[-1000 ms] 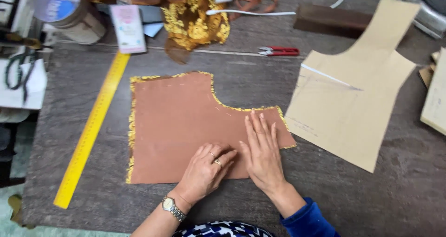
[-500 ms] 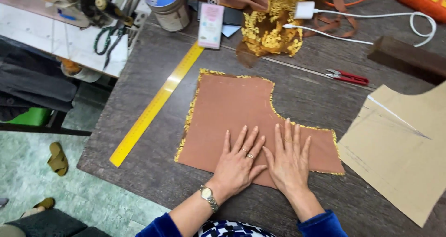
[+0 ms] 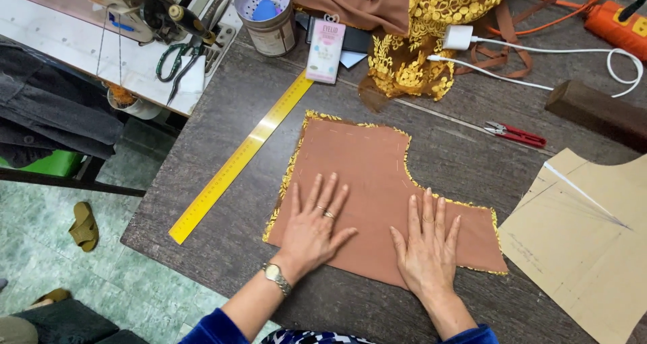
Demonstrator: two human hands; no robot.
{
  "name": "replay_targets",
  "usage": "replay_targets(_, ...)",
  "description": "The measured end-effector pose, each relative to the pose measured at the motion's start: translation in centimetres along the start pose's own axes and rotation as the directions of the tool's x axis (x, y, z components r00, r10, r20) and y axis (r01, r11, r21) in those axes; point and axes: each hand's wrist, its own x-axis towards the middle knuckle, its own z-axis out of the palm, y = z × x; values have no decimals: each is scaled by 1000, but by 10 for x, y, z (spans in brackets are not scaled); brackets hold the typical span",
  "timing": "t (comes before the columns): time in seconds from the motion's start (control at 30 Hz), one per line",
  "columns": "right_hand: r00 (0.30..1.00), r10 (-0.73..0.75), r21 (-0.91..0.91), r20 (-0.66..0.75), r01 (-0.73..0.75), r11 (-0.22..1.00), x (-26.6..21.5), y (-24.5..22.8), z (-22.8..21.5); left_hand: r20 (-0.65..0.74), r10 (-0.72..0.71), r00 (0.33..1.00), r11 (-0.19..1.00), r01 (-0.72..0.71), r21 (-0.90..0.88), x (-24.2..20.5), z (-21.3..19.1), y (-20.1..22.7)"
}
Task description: The person aligns a brown fabric piece with a gold trim against a paper pattern on a work table. They smooth the fabric and pattern, then lift the pattern to compare the edges and markings with the fabric piece.
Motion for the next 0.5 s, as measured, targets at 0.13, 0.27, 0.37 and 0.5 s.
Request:
replay_targets(0.13, 1000, -2, -18, -28, 2, 1000, 1, -2, -3, -32, -49, 998, 991, 53, 120, 10, 8, -25)
replay_targets(0.27, 999, -6, -16, -38, 5, 1000, 2, -2, -3, 123, -107, 987, 975, 129, -179, 37, 10, -39)
replay_targets(0.37, 1000, -4, -25, -24, 3, 1000, 2, -1, -2, 170, -97, 981, 967, 134, -217, 61, 16, -47)
replay_targets(0.5, 1000, -4, -9, -15, 4, 1000, 2, -1, -4, 206, -108, 972, 954, 160, -254, 81, 31, -59)
